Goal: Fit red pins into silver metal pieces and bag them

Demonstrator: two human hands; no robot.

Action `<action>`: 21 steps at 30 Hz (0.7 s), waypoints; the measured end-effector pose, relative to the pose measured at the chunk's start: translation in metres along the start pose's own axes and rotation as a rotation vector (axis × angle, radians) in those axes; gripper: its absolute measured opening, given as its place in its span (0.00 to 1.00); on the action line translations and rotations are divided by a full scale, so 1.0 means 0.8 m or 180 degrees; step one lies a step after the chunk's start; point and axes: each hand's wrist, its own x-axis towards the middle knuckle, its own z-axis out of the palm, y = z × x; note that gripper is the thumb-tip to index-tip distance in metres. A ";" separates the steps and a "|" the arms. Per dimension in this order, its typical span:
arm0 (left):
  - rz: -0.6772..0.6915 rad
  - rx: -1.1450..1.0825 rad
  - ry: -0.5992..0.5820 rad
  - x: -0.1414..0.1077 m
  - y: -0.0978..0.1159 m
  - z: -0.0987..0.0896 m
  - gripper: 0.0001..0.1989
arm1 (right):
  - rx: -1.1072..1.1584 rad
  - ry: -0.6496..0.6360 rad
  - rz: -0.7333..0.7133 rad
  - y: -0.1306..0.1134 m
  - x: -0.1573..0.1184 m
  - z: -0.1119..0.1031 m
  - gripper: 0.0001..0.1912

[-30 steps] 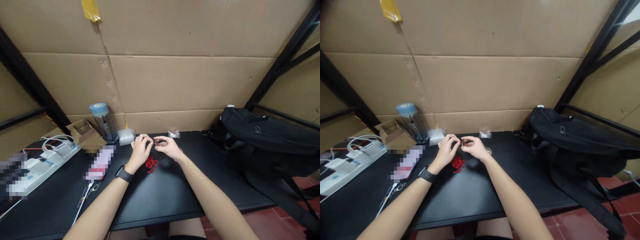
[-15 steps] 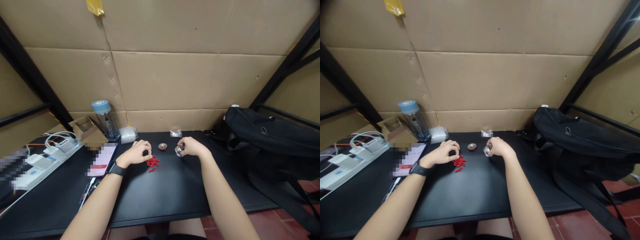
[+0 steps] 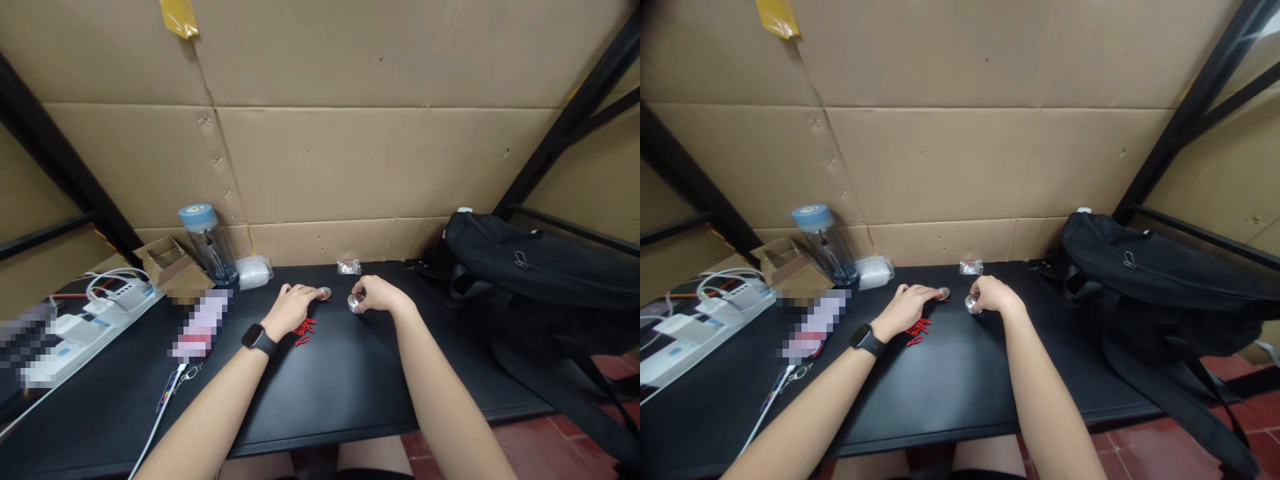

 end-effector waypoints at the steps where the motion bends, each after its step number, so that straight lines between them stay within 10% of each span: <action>1: -0.0046 0.0033 0.0021 0.000 0.001 0.000 0.27 | 0.0041 -0.0031 0.0016 0.002 -0.001 0.000 0.21; 15: -0.0188 0.0111 0.0379 0.005 0.000 0.007 0.10 | 0.0471 0.0406 -0.0909 -0.033 0.006 0.014 0.19; 21: -0.0681 -0.0295 0.0713 0.001 0.003 0.005 0.06 | 0.1666 0.0391 -0.1183 -0.069 0.015 0.054 0.37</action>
